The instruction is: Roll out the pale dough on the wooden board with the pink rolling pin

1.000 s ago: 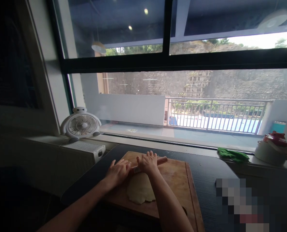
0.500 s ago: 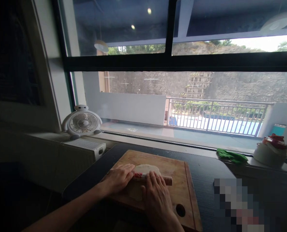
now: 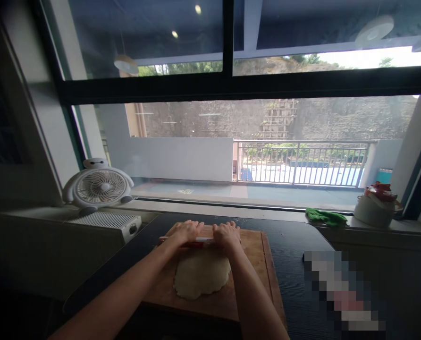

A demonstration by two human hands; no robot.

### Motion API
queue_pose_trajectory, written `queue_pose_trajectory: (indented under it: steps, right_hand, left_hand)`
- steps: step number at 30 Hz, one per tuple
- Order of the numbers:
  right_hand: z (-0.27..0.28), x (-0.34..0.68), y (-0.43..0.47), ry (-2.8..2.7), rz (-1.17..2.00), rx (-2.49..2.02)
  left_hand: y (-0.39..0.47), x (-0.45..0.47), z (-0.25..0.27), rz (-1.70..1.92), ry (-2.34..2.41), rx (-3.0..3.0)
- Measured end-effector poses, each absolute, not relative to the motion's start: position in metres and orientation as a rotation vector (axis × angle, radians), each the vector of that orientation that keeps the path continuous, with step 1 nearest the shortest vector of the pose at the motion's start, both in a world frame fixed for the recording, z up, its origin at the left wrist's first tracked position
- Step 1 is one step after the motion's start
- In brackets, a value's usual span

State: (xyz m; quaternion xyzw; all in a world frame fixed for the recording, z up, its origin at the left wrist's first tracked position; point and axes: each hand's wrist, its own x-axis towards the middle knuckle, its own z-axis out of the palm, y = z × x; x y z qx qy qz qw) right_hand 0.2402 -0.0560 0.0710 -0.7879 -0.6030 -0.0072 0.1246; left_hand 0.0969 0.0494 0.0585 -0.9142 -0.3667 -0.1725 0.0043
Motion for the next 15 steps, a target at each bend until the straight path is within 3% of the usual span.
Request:
queue_pose_trajectory:
  steps: [4, 15]
  right_hand:
    - [0.067, 0.233, -0.074, -1.804, -0.028, -2.259]
    - [0.039, 0.206, -0.159, -1.811, -0.130, -2.128]
  left_hand:
    - [0.024, 0.084, 0.060, -0.391, -1.111, -2.903]
    - [-0.057, 0.051, 0.050, -0.560, -0.931, -2.867]
